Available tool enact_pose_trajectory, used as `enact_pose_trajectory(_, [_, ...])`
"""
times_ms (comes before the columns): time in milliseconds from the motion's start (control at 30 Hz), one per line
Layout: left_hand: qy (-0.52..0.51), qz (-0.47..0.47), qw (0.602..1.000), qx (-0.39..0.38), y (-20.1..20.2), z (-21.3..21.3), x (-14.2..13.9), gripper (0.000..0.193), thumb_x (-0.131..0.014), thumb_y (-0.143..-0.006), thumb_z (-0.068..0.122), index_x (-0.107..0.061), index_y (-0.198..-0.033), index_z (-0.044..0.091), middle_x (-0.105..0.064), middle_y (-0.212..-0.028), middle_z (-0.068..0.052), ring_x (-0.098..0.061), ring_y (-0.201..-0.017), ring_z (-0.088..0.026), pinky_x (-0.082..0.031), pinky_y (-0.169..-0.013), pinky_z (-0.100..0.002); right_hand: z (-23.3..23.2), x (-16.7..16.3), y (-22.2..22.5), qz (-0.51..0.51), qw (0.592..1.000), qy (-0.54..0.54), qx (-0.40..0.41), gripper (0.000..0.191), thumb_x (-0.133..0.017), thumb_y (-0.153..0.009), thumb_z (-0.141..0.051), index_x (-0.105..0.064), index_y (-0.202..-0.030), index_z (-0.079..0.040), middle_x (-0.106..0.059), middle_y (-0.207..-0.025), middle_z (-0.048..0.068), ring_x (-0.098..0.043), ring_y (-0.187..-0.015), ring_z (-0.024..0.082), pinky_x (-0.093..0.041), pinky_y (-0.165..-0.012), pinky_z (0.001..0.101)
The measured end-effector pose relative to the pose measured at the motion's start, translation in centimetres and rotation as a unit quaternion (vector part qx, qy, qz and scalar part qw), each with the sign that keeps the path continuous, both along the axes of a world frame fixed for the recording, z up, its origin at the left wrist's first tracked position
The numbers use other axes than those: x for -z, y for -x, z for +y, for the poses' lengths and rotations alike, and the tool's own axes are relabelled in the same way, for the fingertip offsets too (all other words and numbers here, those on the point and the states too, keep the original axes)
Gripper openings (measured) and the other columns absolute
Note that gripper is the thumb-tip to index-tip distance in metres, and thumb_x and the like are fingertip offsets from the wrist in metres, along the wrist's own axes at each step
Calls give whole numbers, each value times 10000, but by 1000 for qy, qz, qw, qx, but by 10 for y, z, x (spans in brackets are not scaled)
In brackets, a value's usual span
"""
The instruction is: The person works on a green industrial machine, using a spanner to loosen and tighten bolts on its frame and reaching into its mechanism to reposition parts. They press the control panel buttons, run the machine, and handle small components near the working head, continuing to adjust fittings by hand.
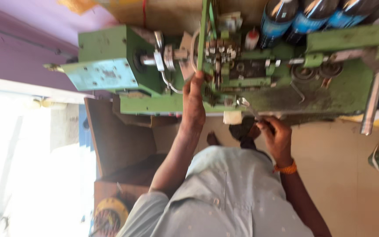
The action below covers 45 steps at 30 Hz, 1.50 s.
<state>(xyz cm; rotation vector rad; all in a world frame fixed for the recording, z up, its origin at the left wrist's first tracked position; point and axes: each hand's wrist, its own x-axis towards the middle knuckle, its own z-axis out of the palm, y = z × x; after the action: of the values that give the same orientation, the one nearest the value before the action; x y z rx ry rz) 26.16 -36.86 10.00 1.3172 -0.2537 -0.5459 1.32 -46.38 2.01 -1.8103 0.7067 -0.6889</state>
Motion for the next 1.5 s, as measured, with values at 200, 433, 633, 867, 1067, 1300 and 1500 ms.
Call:
enact_pose_trajectory(200, [-3, 29, 1000, 8, -2, -2, -8, 520, -591, -1016, 533, -697, -1029, 23, -668, -1088, -78, -551, -1056, -183, -411, -984, -365, -27, 37, 5, -33, 976, -171, -131, 271, -594, -1051, -156, -677, -1216, 42, -666, -842, 30, -612, -769, 100, -499, -700, 262])
enact_pose_trajectory(433, [-5, 66, 986, 154, -17, 3, -35, 505, -562, -1010, 545, -649, -1071, 51, -664, -1208, -88, -587, -1086, -182, -474, -975, -365, -44, 51, -27, -70, 909, -385, -146, 255, -596, -1023, -173, -724, -1115, 28, -555, -693, 14, -394, -544, 40, -321, -477, 211])
enact_pose_trajectory(633, [-14, 26, 992, 123, -2, -4, -34, 505, -566, -996, 590, -618, -1057, 92, -640, -1275, -79, -524, -1227, -174, -375, -1082, -364, -59, 55, -50, -118, 910, -372, -142, 270, -567, -1054, -196, -723, -1030, 23, -574, -689, 5, -403, -548, 32, -321, -490, 202])
enact_pose_trajectory(867, [16, 98, 992, 82, 1, -9, -20, 449, -609, -1007, 548, -596, -1006, 99, -576, -1071, -35, -516, -1036, -166, -403, -947, -356, -63, 70, -63, -34, 980, -175, -83, 194, -587, -1073, -144, -687, -1056, 22, -603, -765, 17, -492, -647, 61, -404, -573, 240])
enact_pose_trajectory(1067, [15, 43, 998, 40, 5, -16, -22, 421, -696, -975, 475, -615, -964, 62, -604, -1023, -31, -545, -983, -140, -429, -895, -311, -69, 69, -60, -67, 979, -83, -175, 159, -664, -1013, -87, -697, -1127, 19, -695, -849, 23, -637, -725, 71, -509, -650, 250])
enact_pose_trajectory(1300, [-16, 32, 999, -6, 13, -25, -34, 514, -732, -943, 494, -688, -1052, -6, -632, -998, -30, -566, -959, -132, -447, -866, -308, -70, 72, -68, -109, 932, -281, -199, 152, -670, -994, -41, -681, -1112, 53, -682, -808, 76, -537, -614, 69, -451, -552, 235])
enact_pose_trajectory(1500, [-19, 40, 999, 18, 7, -16, -28, 708, -630, -993, 586, -651, -1307, -48, -664, -1272, -118, -554, -1253, -193, -387, -1121, -364, -59, 73, -86, -140, 909, -331, -212, 90, -636, -1013, -17, -669, -1053, 55, -685, -805, 89, -552, -617, 73, -462, -548, 234])
